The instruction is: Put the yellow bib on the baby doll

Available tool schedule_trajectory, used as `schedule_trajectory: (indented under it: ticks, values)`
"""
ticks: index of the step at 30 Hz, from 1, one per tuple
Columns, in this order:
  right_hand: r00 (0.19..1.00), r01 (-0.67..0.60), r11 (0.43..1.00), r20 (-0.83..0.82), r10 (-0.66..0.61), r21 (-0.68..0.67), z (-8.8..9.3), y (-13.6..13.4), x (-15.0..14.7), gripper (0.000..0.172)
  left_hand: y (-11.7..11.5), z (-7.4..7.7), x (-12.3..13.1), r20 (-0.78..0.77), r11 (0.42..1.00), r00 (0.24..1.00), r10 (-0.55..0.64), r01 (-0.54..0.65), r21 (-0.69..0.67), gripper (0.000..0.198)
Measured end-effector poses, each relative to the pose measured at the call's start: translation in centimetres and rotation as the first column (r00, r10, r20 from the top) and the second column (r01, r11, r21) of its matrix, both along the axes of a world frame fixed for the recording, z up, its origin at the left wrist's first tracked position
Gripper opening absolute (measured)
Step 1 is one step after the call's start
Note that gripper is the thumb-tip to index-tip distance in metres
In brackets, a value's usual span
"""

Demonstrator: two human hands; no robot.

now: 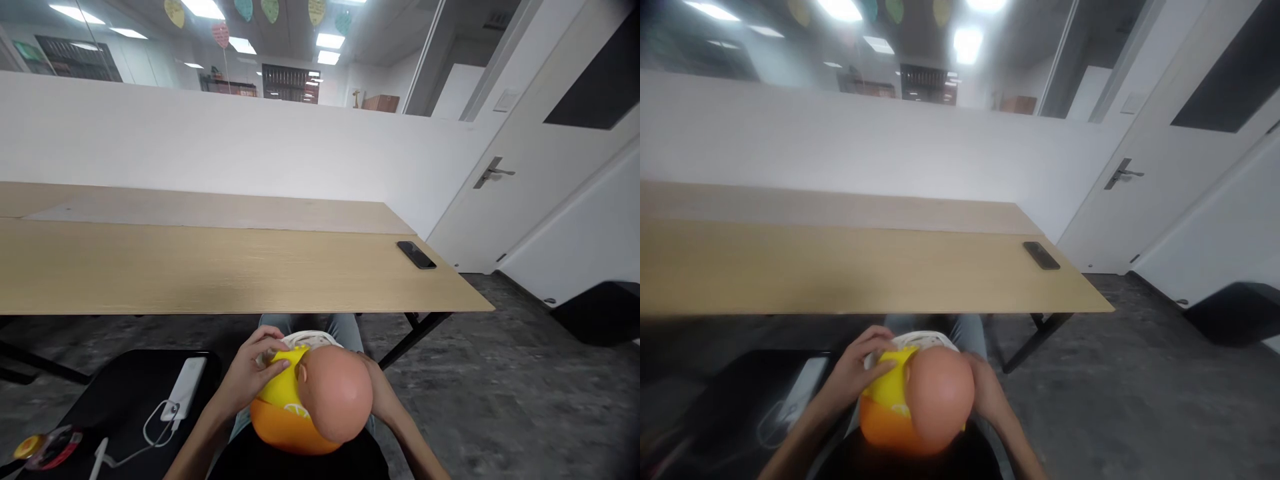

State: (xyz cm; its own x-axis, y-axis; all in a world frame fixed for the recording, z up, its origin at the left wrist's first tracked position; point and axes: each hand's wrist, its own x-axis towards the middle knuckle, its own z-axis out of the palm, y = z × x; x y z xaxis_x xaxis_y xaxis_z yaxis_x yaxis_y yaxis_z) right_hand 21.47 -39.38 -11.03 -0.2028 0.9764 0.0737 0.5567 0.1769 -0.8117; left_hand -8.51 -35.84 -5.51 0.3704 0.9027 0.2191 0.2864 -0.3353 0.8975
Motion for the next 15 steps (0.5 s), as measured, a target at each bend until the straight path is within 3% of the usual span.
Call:
schedule_trajectory:
  ticks: [3, 5, 7, 10, 12, 15]
  values:
    - [0.999, -0.011, 1.000, -0.033, 0.011, 0.016, -0.4, 0.0, 0.0, 0.030, -0.4, 0.8, -0.2, 0.048, 0.999, 0.998, -0.035, 0.033, 0.037, 0.007]
    - [0.999, -0.011, 1.000, -0.041, 0.012, 0.016, -0.5, 0.0, 0.0, 0.032, -0.8, 1.4, -0.1, 0.127, 0.998, 0.990, -0.069, 0.069, 0.003, 0.015]
    - [0.999, -0.010, 1.000, -0.038, 0.010, 0.013, -0.4, 0.0, 0.0, 0.033, -1.1, 1.6, 0.3, 0.252, 0.987, 0.964, -0.090, 0.120, -0.106, 0.023]
    - [1.000, -0.016, 1.000, -0.022, 0.016, 0.007, -0.1, -0.1, -0.2, 0.034, -1.2, 1.5, 0.9, 0.363, 0.949, 0.931, -0.027, 0.138, -0.283, 0.026]
    - [1.000, -0.021, 1.000, -0.015, 0.021, 0.003, 0.1, -0.1, -0.3, 0.030, -1.1, 1.2, 1.3, 0.315, 0.944, 0.948, 0.045, 0.063, -0.325, 0.023]
    - [0.999, -0.035, 0.999, -0.012, 0.035, -0.015, 0.4, -0.1, -0.5, 0.019, -0.9, 0.6, 1.8, 0.097, 0.954, 0.983, 0.157, -0.126, -0.272, 0.013]
